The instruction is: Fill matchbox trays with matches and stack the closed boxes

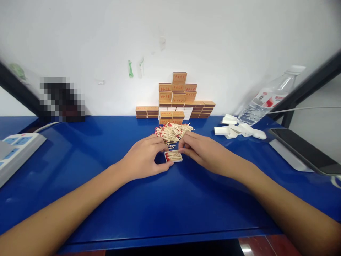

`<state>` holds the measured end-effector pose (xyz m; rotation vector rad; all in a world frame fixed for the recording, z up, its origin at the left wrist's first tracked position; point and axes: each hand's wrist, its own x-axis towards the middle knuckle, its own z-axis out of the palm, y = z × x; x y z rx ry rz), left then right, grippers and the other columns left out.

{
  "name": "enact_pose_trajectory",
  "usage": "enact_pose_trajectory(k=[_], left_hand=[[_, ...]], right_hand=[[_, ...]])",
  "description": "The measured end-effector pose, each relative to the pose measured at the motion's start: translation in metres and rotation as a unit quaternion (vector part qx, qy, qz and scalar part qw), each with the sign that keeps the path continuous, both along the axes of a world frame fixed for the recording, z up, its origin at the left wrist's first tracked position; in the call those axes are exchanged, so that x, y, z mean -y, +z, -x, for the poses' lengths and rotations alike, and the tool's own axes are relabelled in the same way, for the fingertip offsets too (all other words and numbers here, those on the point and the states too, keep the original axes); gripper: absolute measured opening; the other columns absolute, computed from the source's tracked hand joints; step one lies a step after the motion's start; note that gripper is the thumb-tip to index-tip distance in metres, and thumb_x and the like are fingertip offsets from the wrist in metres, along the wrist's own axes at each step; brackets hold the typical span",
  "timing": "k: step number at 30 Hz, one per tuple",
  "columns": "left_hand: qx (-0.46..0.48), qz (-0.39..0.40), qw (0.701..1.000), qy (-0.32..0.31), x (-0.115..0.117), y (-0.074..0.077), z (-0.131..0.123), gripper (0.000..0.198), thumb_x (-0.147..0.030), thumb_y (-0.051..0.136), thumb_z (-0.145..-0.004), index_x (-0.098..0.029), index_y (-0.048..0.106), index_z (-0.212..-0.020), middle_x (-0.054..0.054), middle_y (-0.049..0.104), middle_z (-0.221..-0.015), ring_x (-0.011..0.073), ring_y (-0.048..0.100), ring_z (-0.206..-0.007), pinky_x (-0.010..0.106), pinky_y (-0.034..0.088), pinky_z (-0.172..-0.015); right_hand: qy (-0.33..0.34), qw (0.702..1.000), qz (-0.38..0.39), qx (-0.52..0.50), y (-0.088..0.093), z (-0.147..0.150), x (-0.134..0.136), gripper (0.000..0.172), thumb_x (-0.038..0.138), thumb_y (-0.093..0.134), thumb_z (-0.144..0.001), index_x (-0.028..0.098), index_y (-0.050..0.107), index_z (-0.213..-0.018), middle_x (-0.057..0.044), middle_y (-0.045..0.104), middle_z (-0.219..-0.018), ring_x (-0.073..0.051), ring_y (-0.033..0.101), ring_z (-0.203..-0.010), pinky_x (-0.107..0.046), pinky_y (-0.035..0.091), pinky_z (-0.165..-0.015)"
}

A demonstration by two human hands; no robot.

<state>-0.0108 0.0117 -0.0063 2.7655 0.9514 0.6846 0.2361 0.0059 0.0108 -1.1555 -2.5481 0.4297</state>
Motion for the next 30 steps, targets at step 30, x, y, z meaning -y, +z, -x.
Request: enact_pose_trajectory(k=[30], left_hand=[[-0.011, 0.046, 0.998, -0.05, 0.012, -0.001, -0.003, 0.025, -0.042, 0.075, -0.089, -0.02, 0.074, -0.1, 0.004, 0.07, -0.098, 0.0224, 0.068, -0.095, 0.037, 0.054, -0.083]], right_hand=[[-0.034, 0.995, -0.062, -0.074, -0.033, 0.012, -0.025, 0.018, 0.027, 0.068, -0.097, 0.02, 0.066, -0.114, -0.003, 0.06, -0.098, -0.015, 0.054, -0.076, -0.03, 0.042, -0.072]])
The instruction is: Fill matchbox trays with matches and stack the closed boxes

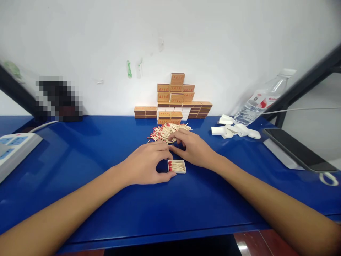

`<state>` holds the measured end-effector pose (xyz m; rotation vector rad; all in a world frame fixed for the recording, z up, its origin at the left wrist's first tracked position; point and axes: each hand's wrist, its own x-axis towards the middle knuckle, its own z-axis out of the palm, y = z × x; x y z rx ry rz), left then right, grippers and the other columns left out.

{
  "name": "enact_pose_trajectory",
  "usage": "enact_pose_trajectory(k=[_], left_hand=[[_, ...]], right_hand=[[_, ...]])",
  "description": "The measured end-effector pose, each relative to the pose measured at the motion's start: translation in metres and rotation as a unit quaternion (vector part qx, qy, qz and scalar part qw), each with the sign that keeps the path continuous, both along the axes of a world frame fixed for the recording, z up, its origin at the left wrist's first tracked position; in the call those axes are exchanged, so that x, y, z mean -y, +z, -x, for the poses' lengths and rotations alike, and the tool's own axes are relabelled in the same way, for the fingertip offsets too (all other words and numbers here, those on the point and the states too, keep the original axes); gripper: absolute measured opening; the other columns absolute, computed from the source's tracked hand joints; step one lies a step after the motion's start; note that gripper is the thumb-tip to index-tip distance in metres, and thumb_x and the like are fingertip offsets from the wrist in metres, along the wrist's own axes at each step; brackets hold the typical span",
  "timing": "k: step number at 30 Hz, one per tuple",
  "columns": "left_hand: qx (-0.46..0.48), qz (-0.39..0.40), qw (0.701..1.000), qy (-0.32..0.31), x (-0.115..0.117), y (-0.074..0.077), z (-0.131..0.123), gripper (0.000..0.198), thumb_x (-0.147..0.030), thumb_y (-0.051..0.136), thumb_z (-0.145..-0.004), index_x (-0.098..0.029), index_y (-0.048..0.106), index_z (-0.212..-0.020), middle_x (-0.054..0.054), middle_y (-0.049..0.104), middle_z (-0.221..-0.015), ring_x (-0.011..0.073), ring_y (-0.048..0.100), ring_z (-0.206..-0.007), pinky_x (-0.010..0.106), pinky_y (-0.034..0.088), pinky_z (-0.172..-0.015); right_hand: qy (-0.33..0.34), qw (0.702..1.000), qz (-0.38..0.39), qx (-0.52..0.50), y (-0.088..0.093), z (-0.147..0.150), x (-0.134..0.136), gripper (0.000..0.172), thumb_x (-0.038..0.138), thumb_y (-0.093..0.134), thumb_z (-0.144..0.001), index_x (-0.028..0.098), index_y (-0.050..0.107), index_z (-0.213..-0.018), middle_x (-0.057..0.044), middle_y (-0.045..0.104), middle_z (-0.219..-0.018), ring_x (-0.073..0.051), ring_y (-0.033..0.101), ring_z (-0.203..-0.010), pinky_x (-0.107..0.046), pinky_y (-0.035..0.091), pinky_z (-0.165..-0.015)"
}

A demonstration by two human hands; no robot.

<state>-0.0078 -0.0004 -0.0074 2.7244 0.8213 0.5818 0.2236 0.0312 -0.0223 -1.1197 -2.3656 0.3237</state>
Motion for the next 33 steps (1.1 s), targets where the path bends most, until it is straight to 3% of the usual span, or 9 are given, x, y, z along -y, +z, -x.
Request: enact_pose_trajectory(k=[6, 12, 20, 25, 33], left_hand=[[-0.002, -0.012, 1.0, -0.007, -0.001, -0.001, 0.0, 0.025, -0.043, 0.073, -0.091, -0.02, 0.074, -0.101, 0.004, 0.071, -0.098, 0.022, 0.068, -0.095, 0.036, 0.053, -0.084], [-0.009, -0.026, 1.0, 0.006, -0.007, -0.001, 0.003, 0.027, -0.044, 0.073, -0.091, -0.019, 0.074, -0.1, 0.005, 0.069, -0.094, 0.022, 0.067, -0.091, 0.037, 0.053, -0.082], [0.001, -0.054, 0.997, 0.053, -0.013, 0.0, 0.005, 0.021, -0.039, 0.073, -0.092, -0.018, 0.071, -0.096, 0.004, 0.071, -0.092, 0.0226, 0.065, -0.092, 0.037, 0.053, -0.083], [0.01, -0.062, 0.997, 0.052, -0.013, 0.0, 0.004, 0.02, -0.037, 0.073, -0.092, -0.018, 0.07, -0.096, 0.004, 0.072, -0.094, 0.0226, 0.065, -0.093, 0.037, 0.054, -0.083], [0.011, -0.043, 0.998, 0.044, -0.012, -0.001, 0.002, 0.021, -0.038, 0.071, -0.094, -0.018, 0.07, -0.094, 0.005, 0.071, -0.093, 0.0233, 0.066, -0.095, 0.038, 0.055, -0.087]], right_hand=[[0.004, 1.0, -0.017, 0.007, -0.002, 0.006, -0.006, 0.008, 0.028, 0.066, -0.099, 0.02, 0.067, -0.101, -0.004, 0.059, -0.096, -0.017, 0.054, -0.08, -0.03, 0.041, -0.071], [0.001, 0.999, -0.027, 0.019, -0.002, -0.004, -0.008, 0.008, 0.024, 0.066, -0.101, 0.02, 0.062, -0.095, -0.004, 0.06, -0.095, -0.018, 0.056, -0.083, -0.031, 0.042, -0.073], [0.014, 1.0, 0.007, -0.017, 0.016, -0.026, -0.005, 0.01, 0.028, 0.066, -0.101, 0.021, 0.063, -0.095, -0.002, 0.058, -0.091, -0.016, 0.054, -0.077, -0.03, 0.043, -0.072], [0.043, 0.998, 0.043, 0.016, 0.027, -0.018, 0.01, 0.007, 0.025, 0.067, -0.1, 0.021, 0.066, -0.094, -0.002, 0.061, -0.091, -0.017, 0.055, -0.08, -0.029, 0.041, -0.071], [0.061, 0.995, 0.079, 0.016, 0.026, -0.003, 0.023, 0.01, 0.025, 0.068, -0.1, 0.02, 0.07, -0.092, -0.002, 0.063, -0.089, -0.015, 0.056, -0.078, -0.029, 0.041, -0.071]])
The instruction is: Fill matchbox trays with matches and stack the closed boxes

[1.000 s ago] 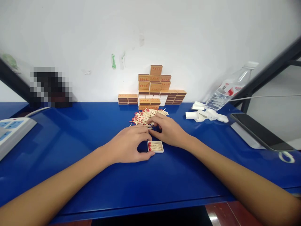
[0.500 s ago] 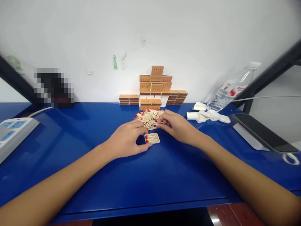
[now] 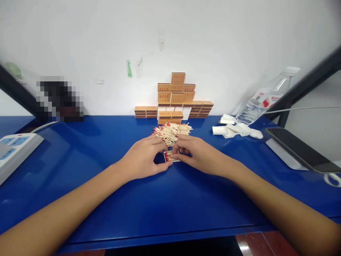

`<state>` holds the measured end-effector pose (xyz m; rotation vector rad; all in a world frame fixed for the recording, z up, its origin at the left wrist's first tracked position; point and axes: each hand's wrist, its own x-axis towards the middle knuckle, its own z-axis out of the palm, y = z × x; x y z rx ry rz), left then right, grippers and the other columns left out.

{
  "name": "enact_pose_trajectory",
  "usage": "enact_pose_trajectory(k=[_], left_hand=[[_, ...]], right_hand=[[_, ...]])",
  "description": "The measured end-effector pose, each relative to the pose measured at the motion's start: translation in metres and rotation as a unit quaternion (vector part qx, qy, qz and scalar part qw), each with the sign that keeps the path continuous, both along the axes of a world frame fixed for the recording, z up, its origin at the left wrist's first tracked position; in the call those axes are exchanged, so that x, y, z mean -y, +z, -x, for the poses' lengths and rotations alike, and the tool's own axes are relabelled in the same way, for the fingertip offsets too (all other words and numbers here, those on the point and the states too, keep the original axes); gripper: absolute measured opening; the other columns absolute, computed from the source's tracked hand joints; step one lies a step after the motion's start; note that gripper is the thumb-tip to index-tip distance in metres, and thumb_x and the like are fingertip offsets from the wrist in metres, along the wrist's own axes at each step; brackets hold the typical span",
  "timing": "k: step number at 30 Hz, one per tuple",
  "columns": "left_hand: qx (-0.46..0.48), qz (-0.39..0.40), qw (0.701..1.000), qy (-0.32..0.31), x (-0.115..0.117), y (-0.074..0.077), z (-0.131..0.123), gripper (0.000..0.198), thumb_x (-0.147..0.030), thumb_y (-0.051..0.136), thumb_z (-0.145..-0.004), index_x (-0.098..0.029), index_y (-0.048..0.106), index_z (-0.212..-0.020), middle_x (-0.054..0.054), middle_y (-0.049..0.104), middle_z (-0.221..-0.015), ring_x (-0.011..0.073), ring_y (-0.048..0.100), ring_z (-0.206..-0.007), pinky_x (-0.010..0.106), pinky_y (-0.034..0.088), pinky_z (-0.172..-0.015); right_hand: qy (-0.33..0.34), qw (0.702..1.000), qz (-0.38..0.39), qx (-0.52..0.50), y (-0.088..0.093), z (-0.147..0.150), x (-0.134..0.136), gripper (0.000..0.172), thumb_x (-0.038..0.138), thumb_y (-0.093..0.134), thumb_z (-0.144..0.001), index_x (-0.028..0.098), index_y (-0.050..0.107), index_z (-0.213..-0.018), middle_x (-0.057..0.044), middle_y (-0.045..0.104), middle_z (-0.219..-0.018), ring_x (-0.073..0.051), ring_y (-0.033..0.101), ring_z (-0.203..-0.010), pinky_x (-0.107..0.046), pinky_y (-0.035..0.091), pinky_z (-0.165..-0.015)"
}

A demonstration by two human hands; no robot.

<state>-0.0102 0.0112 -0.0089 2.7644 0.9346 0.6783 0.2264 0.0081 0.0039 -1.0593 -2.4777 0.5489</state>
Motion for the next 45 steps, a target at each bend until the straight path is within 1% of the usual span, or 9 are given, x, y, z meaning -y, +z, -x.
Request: enact_pose_trajectory(k=[5, 8, 14, 20, 24, 29, 34, 41, 45], left_hand=[[0.002, -0.001, 1.0, -0.007, 0.0, -0.001, 0.0, 0.021, -0.039, 0.072, -0.093, -0.019, 0.071, -0.097, 0.004, 0.071, -0.093, 0.0226, 0.066, -0.093, 0.038, 0.055, -0.086], [0.005, 0.007, 1.0, -0.013, 0.0, -0.001, 0.0, 0.019, -0.037, 0.072, -0.093, -0.019, 0.071, -0.098, 0.004, 0.071, -0.094, 0.0227, 0.066, -0.096, 0.039, 0.055, -0.088], [-0.001, 0.008, 1.0, -0.018, 0.0, 0.0, 0.0, 0.021, -0.04, 0.069, -0.095, -0.019, 0.071, -0.097, 0.005, 0.07, -0.092, 0.0222, 0.066, -0.093, 0.038, 0.055, -0.087], [-0.005, 0.008, 1.0, -0.012, 0.0, 0.001, 0.0, 0.021, -0.039, 0.07, -0.093, -0.018, 0.071, -0.095, 0.004, 0.069, -0.09, 0.0221, 0.065, -0.092, 0.038, 0.054, -0.085], [-0.01, 0.005, 1.0, -0.015, 0.002, 0.001, 0.0, 0.023, -0.041, 0.072, -0.093, -0.018, 0.072, -0.1, 0.004, 0.069, -0.091, 0.0226, 0.066, -0.092, 0.038, 0.055, -0.084], [-0.017, 0.015, 0.999, -0.028, 0.004, 0.001, 0.0, 0.025, -0.043, 0.073, -0.092, -0.019, 0.072, -0.1, 0.005, 0.07, -0.096, 0.0228, 0.068, -0.094, 0.038, 0.055, -0.085], [-0.023, 0.023, 0.999, -0.028, 0.005, 0.002, -0.001, 0.025, -0.042, 0.073, -0.092, -0.019, 0.073, -0.101, 0.005, 0.07, -0.097, 0.0226, 0.068, -0.094, 0.038, 0.054, -0.085], [-0.022, 0.017, 0.999, -0.027, 0.002, 0.0, 0.0, 0.026, -0.043, 0.072, -0.093, -0.019, 0.072, -0.101, 0.004, 0.069, -0.095, 0.022, 0.066, -0.092, 0.037, 0.054, -0.085], [-0.022, 0.001, 1.0, -0.009, 0.001, 0.001, 0.001, 0.024, -0.042, 0.072, -0.093, -0.019, 0.071, -0.099, 0.005, 0.07, -0.093, 0.023, 0.066, -0.092, 0.037, 0.053, -0.083]], right_hand=[[-0.008, 1.0, -0.004, -0.014, 0.0, -0.001, 0.0, 0.008, 0.024, 0.067, -0.1, 0.02, 0.07, -0.093, -0.002, 0.063, -0.089, -0.015, 0.057, -0.078, -0.029, 0.042, -0.071], [0.017, 1.0, 0.007, -0.022, -0.002, -0.001, 0.0, 0.009, 0.024, 0.067, -0.101, 0.02, 0.07, -0.094, -0.002, 0.064, -0.093, -0.015, 0.058, -0.081, -0.029, 0.044, -0.073], [0.026, 0.999, 0.027, 0.024, 0.002, -0.006, -0.001, 0.006, 0.023, 0.067, -0.1, 0.02, 0.072, -0.097, -0.004, 0.064, -0.099, -0.016, 0.059, -0.083, -0.03, 0.044, -0.073], [0.021, 0.999, 0.016, 0.02, 0.001, -0.005, -0.002, 0.016, 0.03, 0.066, -0.102, 0.019, 0.068, -0.089, -0.003, 0.064, -0.094, -0.016, 0.057, -0.08, -0.03, 0.043, -0.071], [0.0, 0.999, -0.032, -0.01, -0.006, -0.006, -0.009, 0.011, 0.026, 0.061, -0.104, 0.021, 0.066, -0.095, -0.003, 0.061, -0.091, -0.017, 0.057, -0.081, -0.031, 0.044, -0.073], [-0.022, 0.992, -0.121, -0.014, -0.021, -0.005, -0.023, 0.013, 0.017, 0.055, -0.103, 0.022, 0.064, -0.111, -0.008, 0.06, -0.108, -0.022, 0.059, -0.097, -0.036, 0.047, -0.084], [-0.013, 0.991, -0.131, 0.0, -0.027, 0.002, -0.029, 0.01, 0.018, 0.055, -0.102, 0.021, 0.065, -0.104, -0.008, 0.06, -0.105, -0.022, 0.058, -0.097, -0.034, 0.048, -0.083], [-0.021, 0.99, -0.142, -0.002, -0.024, -0.003, -0.03, 0.01, 0.016, 0.05, -0.103, 0.02, 0.06, -0.101, -0.008, 0.059, -0.103, -0.021, 0.057, -0.095, -0.035, 0.047, -0.083], [-0.03, 0.993, -0.106, -0.044, -0.013, -0.008, -0.026, 0.006, 0.019, 0.055, -0.102, 0.021, 0.059, -0.1, -0.007, 0.06, -0.103, -0.021, 0.058, -0.093, -0.035, 0.048, -0.084]])
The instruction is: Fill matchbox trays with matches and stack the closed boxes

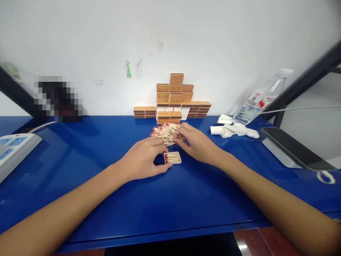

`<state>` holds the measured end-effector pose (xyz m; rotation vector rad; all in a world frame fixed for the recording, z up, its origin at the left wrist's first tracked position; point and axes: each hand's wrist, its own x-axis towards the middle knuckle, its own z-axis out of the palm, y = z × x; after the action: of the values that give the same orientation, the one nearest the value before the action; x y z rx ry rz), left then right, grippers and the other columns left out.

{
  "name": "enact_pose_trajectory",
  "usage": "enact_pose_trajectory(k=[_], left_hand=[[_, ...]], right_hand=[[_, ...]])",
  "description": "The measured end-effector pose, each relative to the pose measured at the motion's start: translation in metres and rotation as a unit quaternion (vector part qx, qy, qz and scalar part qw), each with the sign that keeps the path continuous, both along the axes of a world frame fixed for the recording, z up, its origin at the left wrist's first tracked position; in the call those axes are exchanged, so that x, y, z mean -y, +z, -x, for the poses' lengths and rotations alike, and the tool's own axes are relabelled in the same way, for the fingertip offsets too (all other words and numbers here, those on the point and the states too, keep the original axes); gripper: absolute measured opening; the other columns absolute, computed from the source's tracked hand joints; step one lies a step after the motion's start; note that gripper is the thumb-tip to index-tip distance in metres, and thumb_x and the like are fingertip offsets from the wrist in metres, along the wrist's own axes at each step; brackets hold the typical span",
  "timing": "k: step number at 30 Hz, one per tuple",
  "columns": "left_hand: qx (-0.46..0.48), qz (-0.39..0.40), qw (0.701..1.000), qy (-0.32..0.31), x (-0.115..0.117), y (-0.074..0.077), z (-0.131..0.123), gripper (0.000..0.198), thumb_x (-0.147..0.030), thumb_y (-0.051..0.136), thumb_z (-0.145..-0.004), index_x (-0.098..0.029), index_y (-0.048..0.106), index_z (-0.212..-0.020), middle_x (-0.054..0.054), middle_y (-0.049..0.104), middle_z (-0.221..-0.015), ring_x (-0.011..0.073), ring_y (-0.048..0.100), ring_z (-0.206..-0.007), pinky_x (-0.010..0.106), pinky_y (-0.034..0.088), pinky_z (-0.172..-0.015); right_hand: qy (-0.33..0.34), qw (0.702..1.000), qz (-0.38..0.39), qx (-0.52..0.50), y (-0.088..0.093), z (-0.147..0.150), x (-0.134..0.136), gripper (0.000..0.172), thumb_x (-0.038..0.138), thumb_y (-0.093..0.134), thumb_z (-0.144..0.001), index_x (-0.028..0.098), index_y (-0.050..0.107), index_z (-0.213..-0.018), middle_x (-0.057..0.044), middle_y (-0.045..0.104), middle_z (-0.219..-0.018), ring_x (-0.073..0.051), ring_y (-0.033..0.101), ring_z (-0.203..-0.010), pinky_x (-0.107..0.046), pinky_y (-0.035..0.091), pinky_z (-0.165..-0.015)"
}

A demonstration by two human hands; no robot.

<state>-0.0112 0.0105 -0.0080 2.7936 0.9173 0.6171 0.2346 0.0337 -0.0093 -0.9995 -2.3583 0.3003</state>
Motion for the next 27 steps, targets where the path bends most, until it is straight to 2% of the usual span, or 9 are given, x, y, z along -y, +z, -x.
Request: enact_pose_trajectory(k=[3, 7, 14, 20, 27], left_hand=[[0.014, -0.022, 1.0, 0.015, -0.001, 0.001, 0.0, 0.02, -0.038, 0.072, -0.092, -0.019, 0.069, -0.096, 0.005, 0.071, -0.093, 0.0229, 0.065, -0.091, 0.037, 0.053, -0.082], [0.017, -0.026, 0.999, 0.019, -0.001, 0.001, -0.001, 0.019, -0.039, 0.07, -0.094, -0.02, 0.069, -0.095, 0.004, 0.07, -0.09, 0.0223, 0.064, -0.089, 0.036, 0.053, -0.08], [0.007, 0.016, 1.0, -0.002, 0.001, 0.003, -0.001, 0.022, -0.041, 0.073, -0.092, -0.02, 0.071, -0.098, 0.004, 0.07, -0.093, 0.0225, 0.066, -0.093, 0.036, 0.053, -0.083], [-0.003, 0.021, 1.0, -0.015, 0.003, 0.004, 0.0, 0.025, -0.043, 0.073, -0.092, -0.02, 0.073, -0.102, 0.004, 0.069, -0.093, 0.0215, 0.066, -0.091, 0.036, 0.053, -0.081], [-0.004, -0.001, 1.0, -0.001, -0.002, 0.004, 0.001, 0.023, -0.041, 0.073, -0.092, -0.019, 0.071, -0.098, 0.005, 0.07, -0.091, 0.0228, 0.066, -0.091, 0.036, 0.053, -0.08]], right_hand=[[0.012, 0.998, 0.06, -0.032, 0.01, 0.002, 0.011, 0.007, 0.024, 0.059, -0.102, 0.021, 0.062, -0.096, -0.005, 0.06, -0.097, -0.018, 0.057, -0.086, -0.032, 0.047, -0.077], [0.04, 0.992, 0.123, -0.007, 0.015, 0.007, 0.023, 0.01, 0.024, 0.06, -0.1, 0.021, 0.064, -0.091, -0.002, 0.062, -0.088, -0.016, 0.055, -0.077, -0.03, 0.044, -0.071], [-0.039, 0.999, 0.029, -0.009, -0.004, 0.002, 0.005, 0.007, 0.025, 0.065, -0.099, 0.02, 0.066, -0.094, -0.001, 0.058, -0.084, -0.016, 0.052, -0.076, -0.03, 0.041, -0.071], [-0.041, 0.996, 0.059, 0.045, -0.012, 0.006, -0.002, 0.01, 0.026, 0.065, -0.1, 0.02, 0.063, -0.094, -0.003, 0.059, -0.093, -0.017, 0.054, -0.079, -0.031, 0.041, -0.072], [-0.023, 0.992, 0.089, 0.092, -0.001, -0.012, -0.003, 0.014, 0.027, 0.052, -0.105, 0.021, 0.057, -0.094, -0.007, 0.06, -0.097, -0.021, 0.057, -0.085, -0.034, 0.045, -0.077]])
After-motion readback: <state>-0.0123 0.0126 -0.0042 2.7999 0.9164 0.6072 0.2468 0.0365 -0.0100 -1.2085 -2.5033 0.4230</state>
